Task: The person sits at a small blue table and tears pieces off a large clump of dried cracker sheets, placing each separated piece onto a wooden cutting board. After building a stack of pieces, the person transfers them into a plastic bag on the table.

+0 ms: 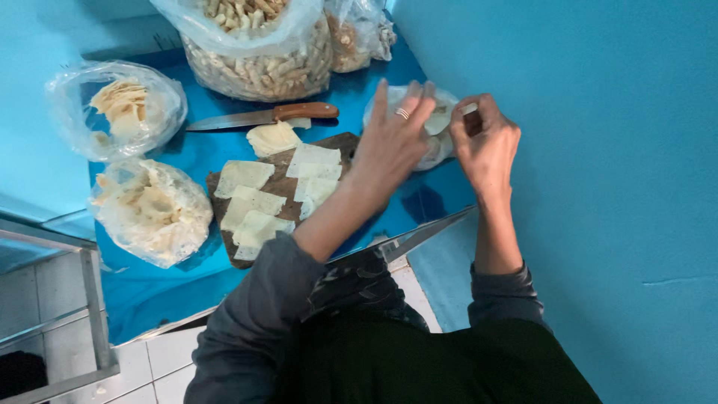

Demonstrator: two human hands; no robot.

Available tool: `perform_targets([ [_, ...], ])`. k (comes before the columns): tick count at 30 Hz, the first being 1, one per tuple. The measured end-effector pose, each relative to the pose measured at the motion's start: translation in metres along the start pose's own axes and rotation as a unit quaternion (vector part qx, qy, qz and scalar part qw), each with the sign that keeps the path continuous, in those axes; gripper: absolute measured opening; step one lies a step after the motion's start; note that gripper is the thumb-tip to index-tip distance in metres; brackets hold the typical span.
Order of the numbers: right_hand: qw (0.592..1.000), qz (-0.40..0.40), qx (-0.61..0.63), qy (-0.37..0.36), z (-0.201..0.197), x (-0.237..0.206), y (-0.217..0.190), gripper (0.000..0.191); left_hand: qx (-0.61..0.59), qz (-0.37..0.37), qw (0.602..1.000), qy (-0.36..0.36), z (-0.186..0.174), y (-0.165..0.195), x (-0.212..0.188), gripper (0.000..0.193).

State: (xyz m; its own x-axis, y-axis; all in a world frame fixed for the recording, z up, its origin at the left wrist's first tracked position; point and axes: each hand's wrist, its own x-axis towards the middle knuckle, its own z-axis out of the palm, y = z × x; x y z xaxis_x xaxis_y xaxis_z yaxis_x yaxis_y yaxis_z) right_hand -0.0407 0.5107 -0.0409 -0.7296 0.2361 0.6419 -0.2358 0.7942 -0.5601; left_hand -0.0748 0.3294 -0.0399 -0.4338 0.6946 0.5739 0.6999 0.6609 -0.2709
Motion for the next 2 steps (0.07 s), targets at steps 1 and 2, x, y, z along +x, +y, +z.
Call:
perform_targets([
  [1,1.000,0.015,0.010,-0.009,-0.0001,-0.0026,0.0006,0.011,0.034,0.005,0.999,-0.017,0.0077,-0.0014,0.0004,0.023],
  [2,0.999,0.031,0.021,-0.016,0.0011,-0.0045,0.0008,0.012,0.049,-0.002,0.998,-0.048,0.0151,-0.0056,-0.0009,0.025],
])
